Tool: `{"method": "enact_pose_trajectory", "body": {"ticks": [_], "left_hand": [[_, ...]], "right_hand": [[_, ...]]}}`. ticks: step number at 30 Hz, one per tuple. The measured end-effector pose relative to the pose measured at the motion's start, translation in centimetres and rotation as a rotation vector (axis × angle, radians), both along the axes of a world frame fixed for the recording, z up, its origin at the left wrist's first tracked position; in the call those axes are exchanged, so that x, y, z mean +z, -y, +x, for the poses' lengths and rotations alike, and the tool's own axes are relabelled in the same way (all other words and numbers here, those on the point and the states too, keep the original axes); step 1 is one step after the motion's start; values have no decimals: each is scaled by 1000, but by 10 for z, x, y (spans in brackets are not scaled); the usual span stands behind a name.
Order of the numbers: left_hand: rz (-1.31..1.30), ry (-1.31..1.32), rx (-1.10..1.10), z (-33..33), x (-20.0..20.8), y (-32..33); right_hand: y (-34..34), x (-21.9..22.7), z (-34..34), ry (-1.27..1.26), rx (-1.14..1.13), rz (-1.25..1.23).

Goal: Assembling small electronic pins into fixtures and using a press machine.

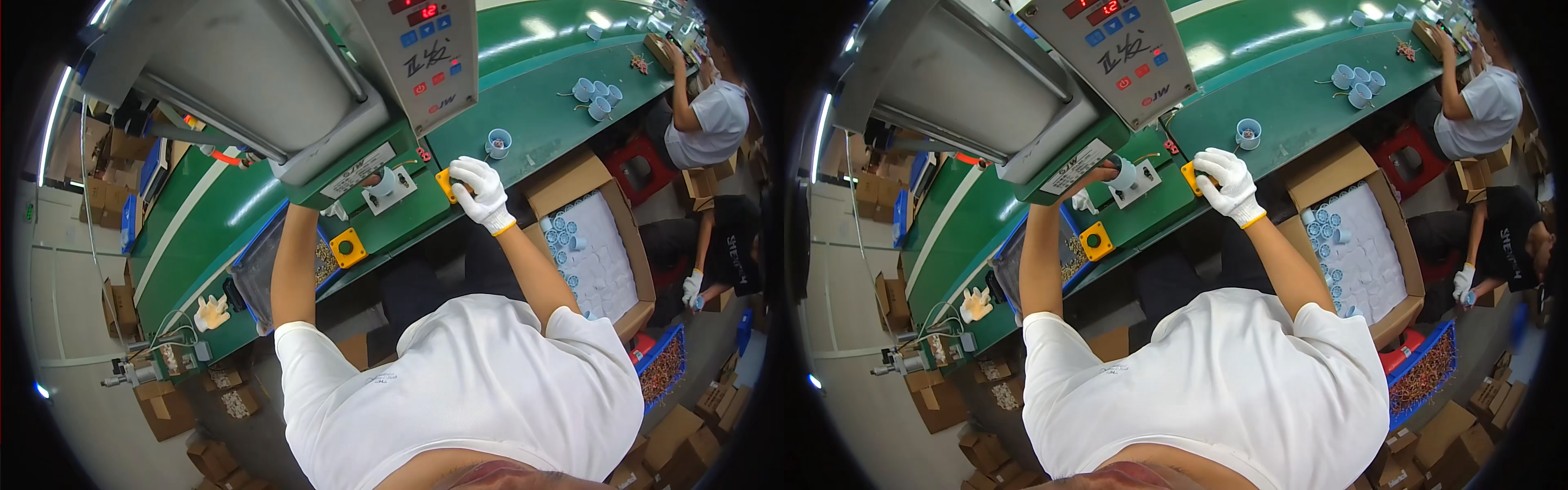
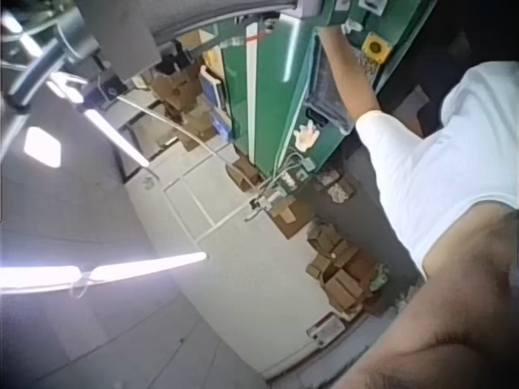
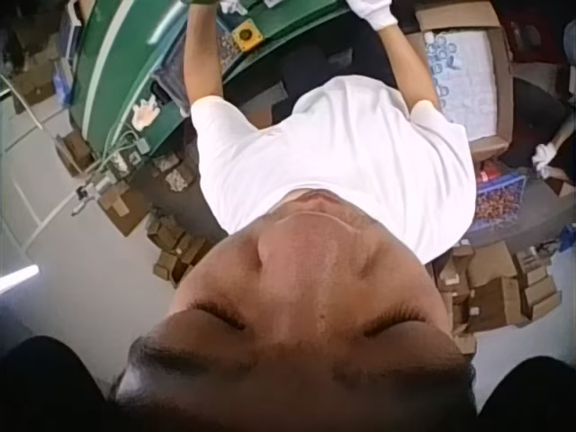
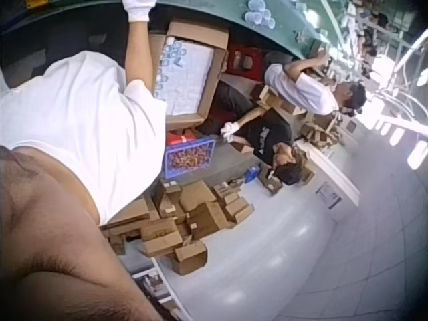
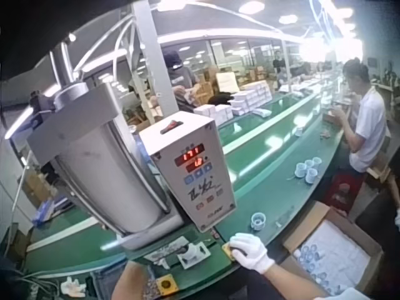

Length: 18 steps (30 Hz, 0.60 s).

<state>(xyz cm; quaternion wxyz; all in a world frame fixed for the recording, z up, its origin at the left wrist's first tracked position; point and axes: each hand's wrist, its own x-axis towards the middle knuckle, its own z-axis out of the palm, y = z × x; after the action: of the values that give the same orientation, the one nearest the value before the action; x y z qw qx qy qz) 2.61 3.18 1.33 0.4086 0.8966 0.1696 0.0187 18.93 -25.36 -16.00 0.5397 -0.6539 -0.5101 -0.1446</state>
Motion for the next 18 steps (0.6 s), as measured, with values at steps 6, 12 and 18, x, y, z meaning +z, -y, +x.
{"method": "enact_pose_trajectory", "body": {"ticks": [6,12,18], "left_hand": [[45,75,-17,-3,-13,-16],[74,208,-26,-9,-30,-38],[51,316,-12,-12,-53,-48]], "right_hand": [[1,1,0,-14,9,0],[0,-1,2,-5,-4,1],[0,-6,2,3,-13,13]]}}
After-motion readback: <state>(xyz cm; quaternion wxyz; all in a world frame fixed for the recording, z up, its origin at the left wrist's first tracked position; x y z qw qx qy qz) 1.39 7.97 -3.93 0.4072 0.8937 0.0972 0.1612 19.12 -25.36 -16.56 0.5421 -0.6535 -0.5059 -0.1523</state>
